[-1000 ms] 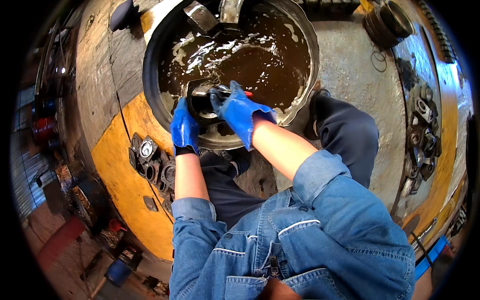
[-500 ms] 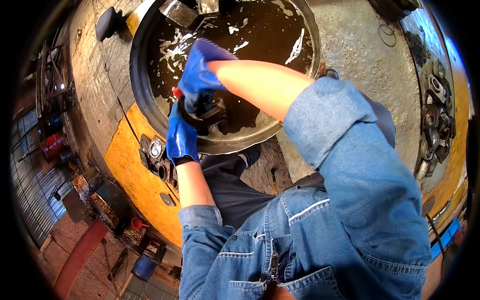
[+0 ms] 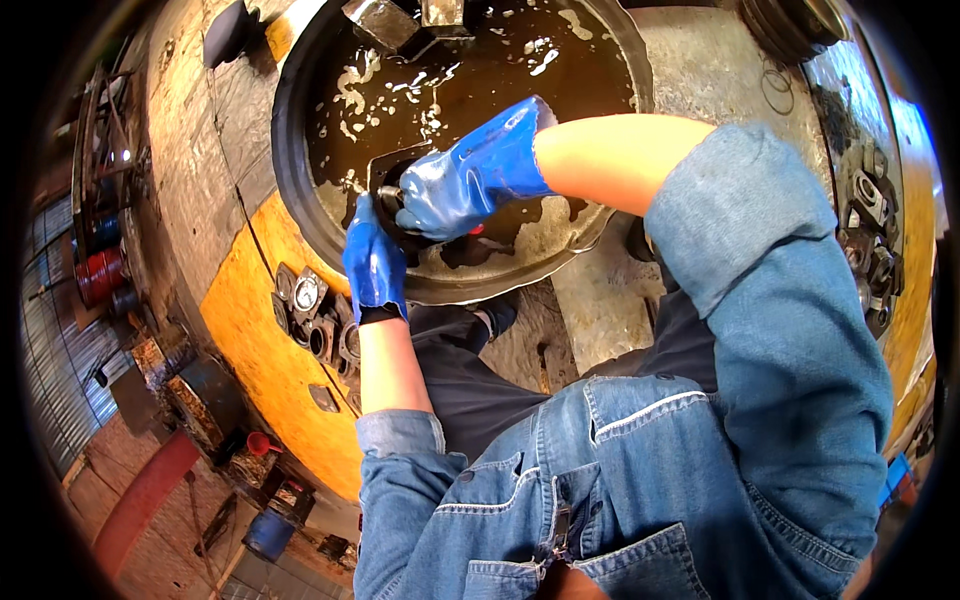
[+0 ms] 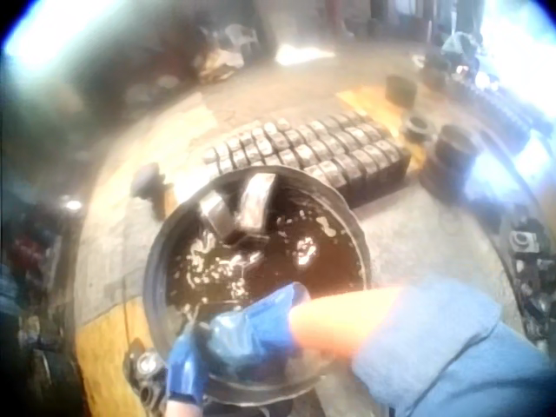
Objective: The person cleans various metal mechanical parts by scrubbing them with a brush inside a bucket of dark cleaning liquid and then wiping them with a cloth.
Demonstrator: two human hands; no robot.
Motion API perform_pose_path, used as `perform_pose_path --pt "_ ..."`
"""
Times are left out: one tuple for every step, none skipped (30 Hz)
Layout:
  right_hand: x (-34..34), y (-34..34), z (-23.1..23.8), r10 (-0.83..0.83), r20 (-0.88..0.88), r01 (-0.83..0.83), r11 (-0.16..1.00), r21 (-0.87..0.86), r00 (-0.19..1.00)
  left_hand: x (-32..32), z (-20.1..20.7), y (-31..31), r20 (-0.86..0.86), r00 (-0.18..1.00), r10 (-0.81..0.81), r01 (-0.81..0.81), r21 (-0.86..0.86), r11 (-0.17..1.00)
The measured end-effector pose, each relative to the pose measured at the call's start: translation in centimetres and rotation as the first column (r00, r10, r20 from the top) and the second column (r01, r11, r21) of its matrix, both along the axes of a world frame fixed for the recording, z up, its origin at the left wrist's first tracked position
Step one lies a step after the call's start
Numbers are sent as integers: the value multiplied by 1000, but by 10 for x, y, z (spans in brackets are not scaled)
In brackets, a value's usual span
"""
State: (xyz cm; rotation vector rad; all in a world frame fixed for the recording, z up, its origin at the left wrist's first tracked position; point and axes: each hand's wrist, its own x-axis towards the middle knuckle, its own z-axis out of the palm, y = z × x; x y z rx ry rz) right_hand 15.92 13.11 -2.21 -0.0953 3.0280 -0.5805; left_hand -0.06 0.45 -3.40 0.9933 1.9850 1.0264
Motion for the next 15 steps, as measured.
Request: perform_pose_path --pt "-4 1 -9 0 -25 1 999 51 1000 4 3 3 108 994 28 -27 -15 1000" --pt "-7 0 -17 2 -50 3 995 102 999 7 6 6 210 976 61 -56 -34 998" --pt "-10 -8 -23 -182 -36 183 983 9 983 13 9 7 314 944 103 -106 -6 994" --pt "-13 -10 -29 -159 -31 161 986 43 987 12 8 7 354 928 117 -123 -3 992" --pt "-15 -11 -35 -137 -26 139 987 77 990 11 7 7 394 910 131 -142 -2 990" --pt "-15 -11 -35 -123 -18 124 986 110 992 12 7 9 435 889 141 -155 -3 988" --pt "-28 -17 -32 -289 227 276 957 87 930 14 9 12 448 881 154 -159 -27 987" --pt "-34 -16 -30 -373 338 396 918 0 864 15 12 14 461 872 167 -161 -51 986" --pt "-39 -16 -25 -430 451 512 856 -73 782 14 10 12 381 913 146 -138 -47 989" --pt "-40 -15 -21 -461 564 624 771 -128 685 11 9 9 298 947 123 -114 -46 992" --pt "-39 -15 -26 -474 556 623 775 -106 683 10 10 7 233 969 88 -78 -52 996" --pt "-37 -19 -37 -538 502 690 702 -178 677 11 12 7 166 985 49 -40 -58 997" --pt "-32 -22 -47 -608 450 746 617 -250 654 15 19 11 121 993 -6 15 -69 998" --pt "-30 -22 -58 -676 401 786 526 -324 618 8 9 13 0 995 -104 104 -52 993" --pt "-28 -14 -56 -655 516 832 387 -397 552 -1 -1 12 -132 975 -181 177 -41 983"
